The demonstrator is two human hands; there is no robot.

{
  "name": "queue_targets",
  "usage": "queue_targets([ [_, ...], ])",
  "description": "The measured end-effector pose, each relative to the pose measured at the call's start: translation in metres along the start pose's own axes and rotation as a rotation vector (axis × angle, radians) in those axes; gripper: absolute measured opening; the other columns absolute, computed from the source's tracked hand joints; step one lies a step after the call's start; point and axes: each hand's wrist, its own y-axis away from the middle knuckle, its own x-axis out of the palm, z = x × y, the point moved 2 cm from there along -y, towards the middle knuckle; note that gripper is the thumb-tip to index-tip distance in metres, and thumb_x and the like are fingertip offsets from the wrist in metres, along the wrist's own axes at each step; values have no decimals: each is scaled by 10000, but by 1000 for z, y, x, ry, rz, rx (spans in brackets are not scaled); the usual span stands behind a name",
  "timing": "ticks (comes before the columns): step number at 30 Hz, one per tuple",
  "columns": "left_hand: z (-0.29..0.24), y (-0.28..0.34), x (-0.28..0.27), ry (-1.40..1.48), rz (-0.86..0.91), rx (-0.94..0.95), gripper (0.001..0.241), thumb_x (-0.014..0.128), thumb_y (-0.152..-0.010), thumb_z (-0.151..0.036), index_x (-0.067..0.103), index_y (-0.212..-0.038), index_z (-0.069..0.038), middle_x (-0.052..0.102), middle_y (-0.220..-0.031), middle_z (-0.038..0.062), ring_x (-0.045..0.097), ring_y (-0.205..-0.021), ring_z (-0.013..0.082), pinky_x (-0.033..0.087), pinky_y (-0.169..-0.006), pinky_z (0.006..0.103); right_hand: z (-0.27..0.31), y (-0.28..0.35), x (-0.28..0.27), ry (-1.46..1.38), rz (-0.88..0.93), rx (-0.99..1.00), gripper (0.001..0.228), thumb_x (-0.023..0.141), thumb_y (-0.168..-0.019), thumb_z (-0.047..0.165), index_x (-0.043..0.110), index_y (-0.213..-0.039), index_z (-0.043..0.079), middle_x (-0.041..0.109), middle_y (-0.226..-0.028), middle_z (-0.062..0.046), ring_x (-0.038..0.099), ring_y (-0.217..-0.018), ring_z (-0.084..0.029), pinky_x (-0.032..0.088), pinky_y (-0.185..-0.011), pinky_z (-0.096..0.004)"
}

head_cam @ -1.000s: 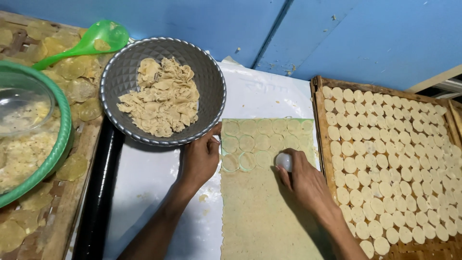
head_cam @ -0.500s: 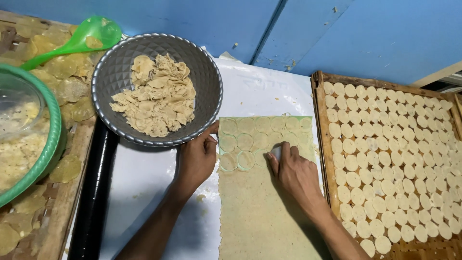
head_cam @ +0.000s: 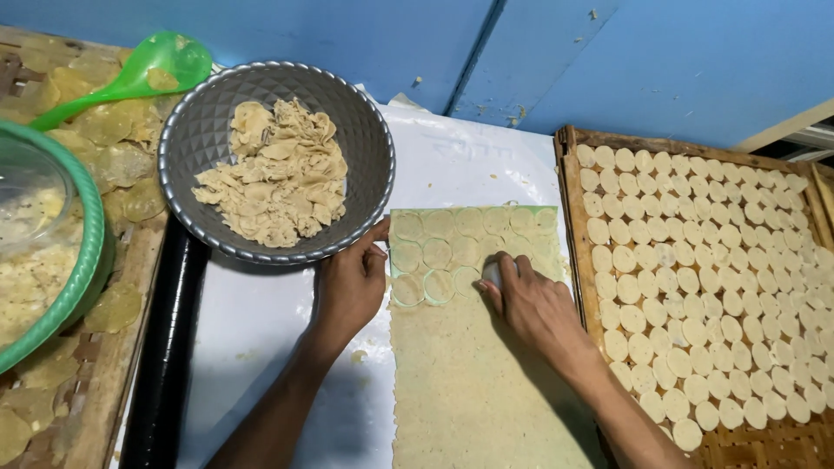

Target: Cutting small circular shapes from a sheet of dough using a round cutter.

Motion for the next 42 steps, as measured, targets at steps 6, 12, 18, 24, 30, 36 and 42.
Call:
queue_targets([
  [6,0,-2,-2,-51,5,24,490,542,-875,-29,697,-1338,-76,789,-1072,112,735,-1007,324,557,-873,464,-10,14,-6,-322,34,56,408,416,-1021,396,442,-1363,174,671,-1079,-187,747,-922,-504,591,-789,-633],
  [12,7,0,1,-48,3,-9,490,548,-872,-35,704,-1333,-98,792,-1052,98,733,-1019,319,549,-899,473,-44,30,10,-264,-90,207,495,471,-1011,390,412,-1432,136,634,-1204,-246,718,-964,-543,581,-834,-660],
  [18,0,-2,-1,-35,22,-38,499,532,-877,-26,699,-1343,-89,790,-1050,105,722,-1038,330,539,-917,471,-41,28,5,-247,-36,175,475,473,-1023,382,435,-1425,132,646,-1113,-191,733,-992,-453,605,-817,-600],
  [24,0,-1,0,-32,15,-30,512,522,-875,-24,690,-1355,-89,791,-1083,98,738,-1017,291,548,-903,448,-48,10,20,-63,7,104,479,376,-1035,488,415,-1415,200,609,-1075,-106,719,-996,-401,601,-820,-578],
  [30,-4,-1,1,-43,-8,-26,493,533,-870,-14,706,-1327,-81,791,-1025,108,735,-1001,319,552,-889,469,-8,13,3,3,-59,274,397,286,-1108,420,485,-1290,129,665,-968,-138,768,-727,-334,648,-693,-450],
  [36,8,1,5,-50,-9,-30,499,545,-864,-18,711,-1327,-97,795,-1022,87,736,-984,301,552,-885,450,-40,4,10,25,-18,88,399,330,-1073,454,490,-1300,168,634,-952,-115,763,-689,-323,643,-654,-464],
  [42,2,-2,2,-49,-27,14,498,539,-854,5,719,-1310,-80,797,-1007,94,745,-954,297,560,-858,445,-43,3,6,-17,82,113,423,351,-1066,440,464,-1395,200,633,-1028,-115,778,-790,-378,640,-757,-513],
])
